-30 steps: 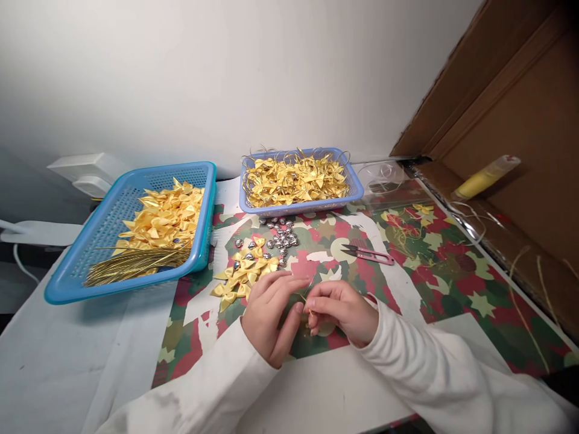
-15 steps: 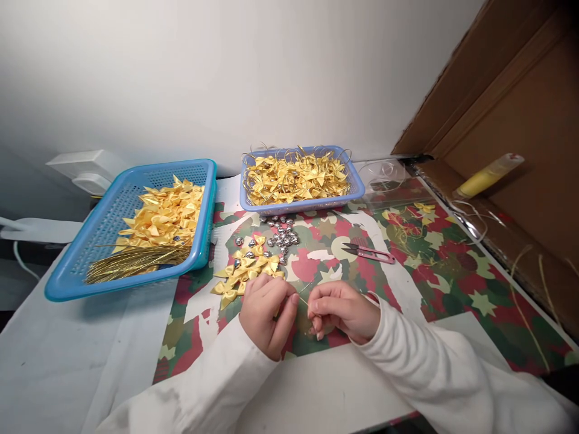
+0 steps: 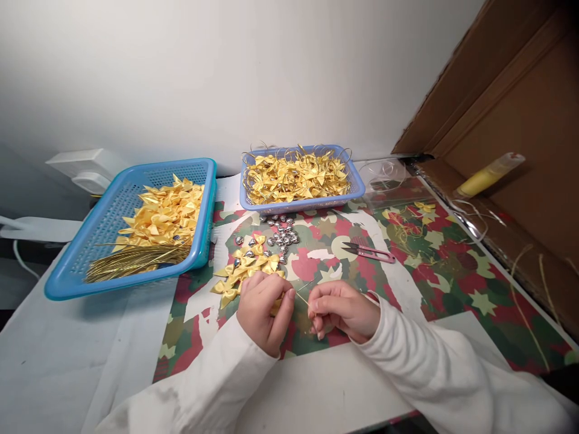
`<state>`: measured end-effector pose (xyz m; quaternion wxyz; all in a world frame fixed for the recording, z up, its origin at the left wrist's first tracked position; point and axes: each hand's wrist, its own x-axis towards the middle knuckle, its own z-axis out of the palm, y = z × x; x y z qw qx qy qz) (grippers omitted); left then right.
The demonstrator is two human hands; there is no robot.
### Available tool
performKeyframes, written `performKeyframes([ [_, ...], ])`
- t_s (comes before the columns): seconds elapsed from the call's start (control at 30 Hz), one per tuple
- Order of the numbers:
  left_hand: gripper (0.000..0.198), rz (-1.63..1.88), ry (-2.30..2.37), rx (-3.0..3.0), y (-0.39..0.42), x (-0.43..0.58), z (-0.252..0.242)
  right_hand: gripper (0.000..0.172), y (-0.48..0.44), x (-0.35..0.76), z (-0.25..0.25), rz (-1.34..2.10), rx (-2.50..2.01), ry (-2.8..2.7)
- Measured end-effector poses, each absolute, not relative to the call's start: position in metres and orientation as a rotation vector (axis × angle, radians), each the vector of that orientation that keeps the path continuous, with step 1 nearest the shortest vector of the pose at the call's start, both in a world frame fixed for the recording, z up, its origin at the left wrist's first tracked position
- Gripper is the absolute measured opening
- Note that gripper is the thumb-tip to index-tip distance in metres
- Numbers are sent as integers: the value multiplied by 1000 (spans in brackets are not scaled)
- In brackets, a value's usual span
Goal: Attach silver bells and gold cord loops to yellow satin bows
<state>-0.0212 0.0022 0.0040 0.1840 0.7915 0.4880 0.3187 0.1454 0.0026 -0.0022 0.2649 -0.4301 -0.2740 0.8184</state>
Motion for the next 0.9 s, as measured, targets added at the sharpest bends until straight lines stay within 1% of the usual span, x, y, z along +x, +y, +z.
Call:
performKeyframes([
  [0.27, 17, 849, 1376, 2309, 4, -27, 2, 16, 3, 146, -2, 2213, -1165, -736],
  [0.7, 22, 921, 1490, 2223, 5, -24, 4, 17, 3, 147, -3, 2206, -1189, -757],
  [0.9, 25, 929, 1520, 2199, 5, -23, 4, 20, 4, 151, -3, 2142, -1205, -870],
])
